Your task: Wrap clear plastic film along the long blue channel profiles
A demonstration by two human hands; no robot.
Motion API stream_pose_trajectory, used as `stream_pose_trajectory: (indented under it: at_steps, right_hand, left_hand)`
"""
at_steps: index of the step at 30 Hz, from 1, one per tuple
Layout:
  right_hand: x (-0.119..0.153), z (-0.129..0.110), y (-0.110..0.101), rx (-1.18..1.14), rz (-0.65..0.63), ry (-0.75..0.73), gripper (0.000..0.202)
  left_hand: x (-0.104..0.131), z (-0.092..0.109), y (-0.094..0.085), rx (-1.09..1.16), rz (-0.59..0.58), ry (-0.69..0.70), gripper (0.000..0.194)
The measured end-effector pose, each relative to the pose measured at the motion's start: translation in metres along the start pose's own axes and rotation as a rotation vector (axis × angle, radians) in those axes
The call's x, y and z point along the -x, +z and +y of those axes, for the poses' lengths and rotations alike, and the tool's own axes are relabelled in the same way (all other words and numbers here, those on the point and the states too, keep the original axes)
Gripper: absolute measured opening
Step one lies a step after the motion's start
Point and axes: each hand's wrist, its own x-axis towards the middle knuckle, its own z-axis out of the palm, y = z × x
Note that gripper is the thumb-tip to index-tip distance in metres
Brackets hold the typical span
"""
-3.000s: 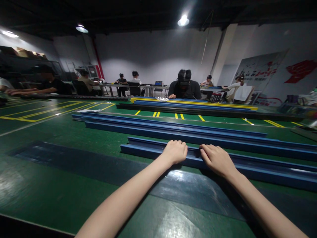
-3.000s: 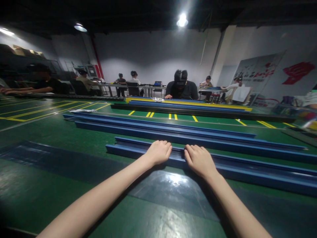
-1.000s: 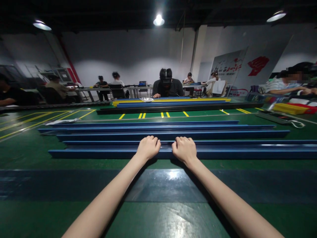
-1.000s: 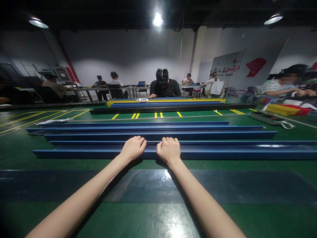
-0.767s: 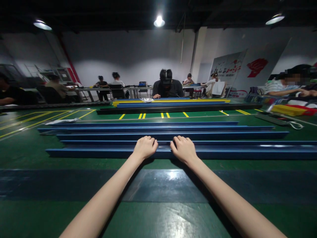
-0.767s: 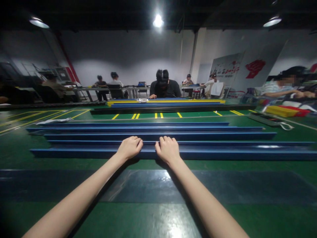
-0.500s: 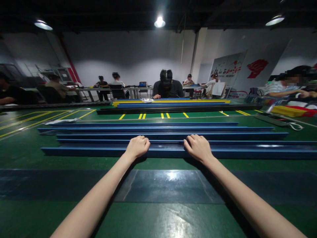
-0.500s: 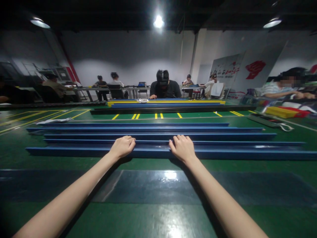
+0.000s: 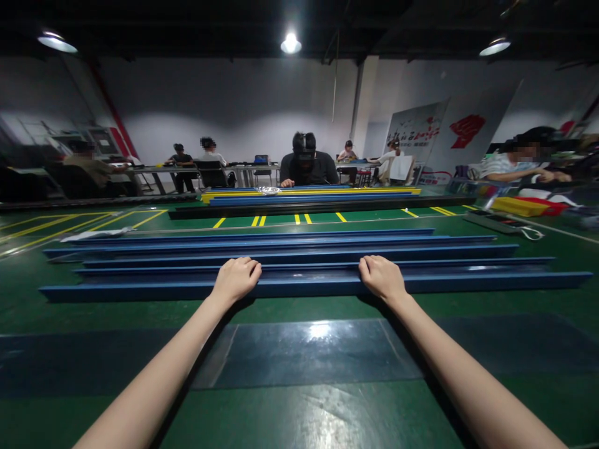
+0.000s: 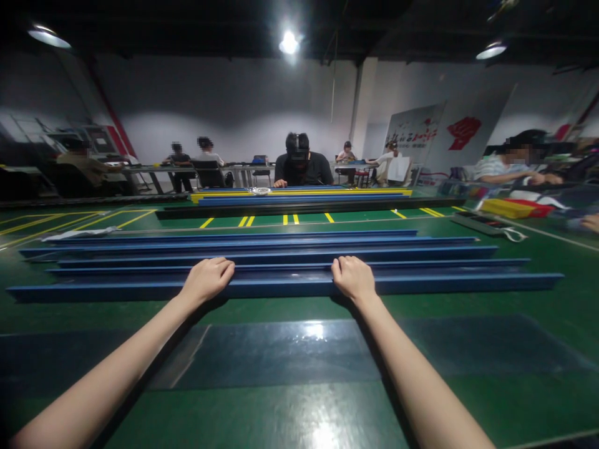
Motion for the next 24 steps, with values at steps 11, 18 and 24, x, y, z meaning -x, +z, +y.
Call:
stream_pose_trajectory:
  at_steps: [11,18,24]
  right_hand:
    - [0.003,-0.014,0.002,0.011,0.015,0.067,0.035]
    - [-0.001,-0.009,0.004,-0.038,0.011,0.005,0.032]
    - [-0.009,-0.002,0.014,-0.109,0.039,-0.090,0.027]
  left_hand:
    - [-0.003,0.015,0.005,0.019,0.158,0.117,0.034]
    - [-0.006,0.009,0.008,0.009,0.200,0.104,0.034]
    - [-0.015,0.005,0.014,0.011,0.261,0.102,0.033]
